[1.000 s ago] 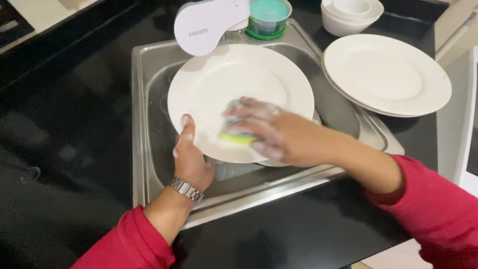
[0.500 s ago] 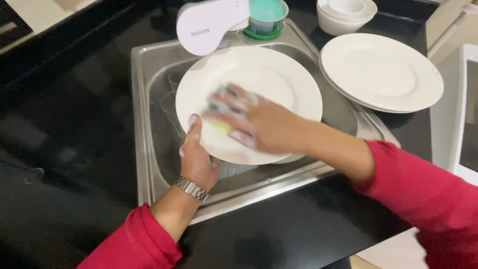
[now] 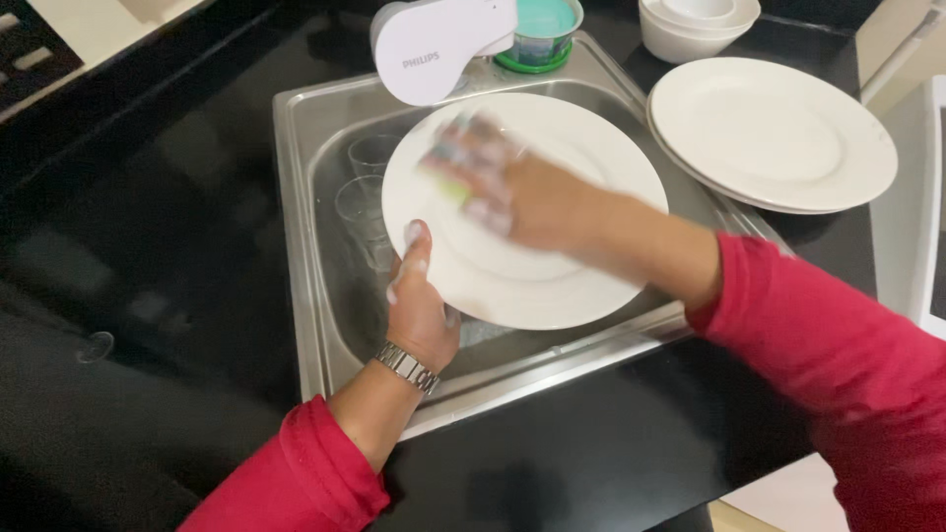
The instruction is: The person washes plates and bowls using a sponge with soap, scrubbing both sides of each item in the sink.
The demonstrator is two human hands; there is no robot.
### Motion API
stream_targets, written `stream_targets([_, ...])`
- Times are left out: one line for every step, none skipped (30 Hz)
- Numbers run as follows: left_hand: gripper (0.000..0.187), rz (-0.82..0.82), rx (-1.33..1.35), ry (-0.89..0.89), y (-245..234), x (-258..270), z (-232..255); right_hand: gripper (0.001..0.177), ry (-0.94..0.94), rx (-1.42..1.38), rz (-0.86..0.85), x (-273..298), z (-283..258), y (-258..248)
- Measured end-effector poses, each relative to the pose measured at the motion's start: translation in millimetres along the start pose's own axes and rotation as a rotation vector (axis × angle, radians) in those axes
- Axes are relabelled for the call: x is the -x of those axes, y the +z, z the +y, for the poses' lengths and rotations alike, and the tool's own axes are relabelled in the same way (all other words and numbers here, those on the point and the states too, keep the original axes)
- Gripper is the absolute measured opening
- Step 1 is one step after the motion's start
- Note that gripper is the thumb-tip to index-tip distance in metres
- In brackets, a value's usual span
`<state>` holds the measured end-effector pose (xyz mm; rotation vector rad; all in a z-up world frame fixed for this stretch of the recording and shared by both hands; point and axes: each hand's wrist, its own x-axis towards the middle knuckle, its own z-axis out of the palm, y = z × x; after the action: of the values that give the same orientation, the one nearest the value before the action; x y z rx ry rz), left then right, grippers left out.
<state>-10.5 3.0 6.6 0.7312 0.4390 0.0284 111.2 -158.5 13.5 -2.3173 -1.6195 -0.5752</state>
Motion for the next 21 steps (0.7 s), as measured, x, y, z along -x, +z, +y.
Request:
stream_targets([0.054, 0.001, -0.001, 0.002, -6.5, -9.4, -6.2, 0.061, -0.001, -0.001, 0.002, 0.4, -29.1, -14.4])
stream_targets([0.045, -0.020, 0.065, 0.037, -12.8, -19.0, -12.5, 0.056, 0.005, -0.066, -0.077, 1.0, -57.8, -28.8])
stream_targets([0.037, -0.042, 0.132, 0.069, -18.7, -29.0, -19.5, 0.054, 0.014, -0.130, -0.159, 2.2, -86.2, -43.6])
stream_targets([0.037, -0.042, 0.132, 0.067, -13.8, -23.7, -14.5, 0.054, 0.015, -0.130, -0.160, 13.6, -90.1, -59.7])
stream_targets([0.044, -0.038, 0.112, 0.089, -9.3, -17.9, -10.8, 0.054, 0.063, -0.222, -0.233, 26.0, -94.5, -75.8])
stream_targets([0.051, -0.035, 0.092, 0.111, -4.6, -12.2, -7.1, 0.059, 0.111, -0.314, -0.306, 38.5, -99.0, -92.1])
stream_targets([0.051, -0.036, 0.094, 0.108, -0.9, -7.4, -2.9, 0.059, 0.113, -0.313, -0.308, 52.7, -83.1, -95.7])
stream_targets([0.054, 0.001, 0.046, 0.066, 3.1, -2.3, 1.1, 0.055, 0.092, -0.109, -0.254, 67.3, -67.4, -99.8])
stream_targets([0.058, 0.038, -0.004, 0.022, 6.5, 3.6, 4.8, 0.053, 0.071, 0.092, -0.198, 82.6, -52.7, -103.7])
stream_targets([0.058, 0.039, -0.004, 0.017, 7.3, 5.9, 5.9, 0.053, 0.074, 0.091, -0.201, 83.4, -35.5, -99.1])
stream_targets([0.059, 0.020, -0.007, 0.013, 8.6, 8.4, 6.3, 0.056, 0.041, 0.242, -0.155, 85.3, -18.7, -95.0])
stream_targets([0.061, 0.000, -0.010, 0.008, 9.9, 11.4, 6.5, 0.060, 0.006, 0.394, -0.108, 87.8, -2.0, -91.3])
stream_targets([0.061, 0.000, -0.008, 0.006, 8.6, 10.4, 6.0, 0.060, 0.007, 0.394, -0.111, 77.4, 7.1, -81.7])
stream_targets([0.057, -0.002, -0.059, -0.049, 7.5, 9.5, 5.4, 0.059, 0.095, 0.321, -0.129, 67.1, 16.4, -72.2])
stream_targets([0.054, -0.004, -0.111, -0.103, 6.1, 8.4, 5.0, 0.061, 0.183, 0.247, -0.144, 56.8, 25.8, -61.9])
stream_targets([0.054, -0.004, -0.111, -0.103, 4.7, 7.2, 2.4, 0.061, 0.184, 0.247, -0.145, 47.0, 9.3, -56.9])
stream_targets([0.053, 0.009, -0.076, -0.070, 4.1, 4.9, 1.7, 0.061, 0.167, 0.085, -0.175, 35.5, -6.2, -52.1])
stream_targets([0.053, 0.021, -0.040, -0.037, 3.4, 2.2, 1.5, 0.061, 0.149, -0.078, -0.204, 23.4, -21.5, -47.1])
stream_targets([0.053, 0.020, -0.042, -0.036, -0.1, -2.6, -1.7, 0.061, 0.150, -0.078, -0.202, 26.4, -43.8, -55.3])
stream_targets([0.051, -0.034, 0.010, -0.007, -4.1, -7.7, -4.6, 0.058, 0.036, -0.120, -0.203, 29.0, -66.2, -63.0])
stream_targets([0.049, -0.085, 0.066, 0.023, -8.5, -12.4, -8.0, 0.055, -0.080, -0.163, -0.208, 31.6, -88.8, -70.7])
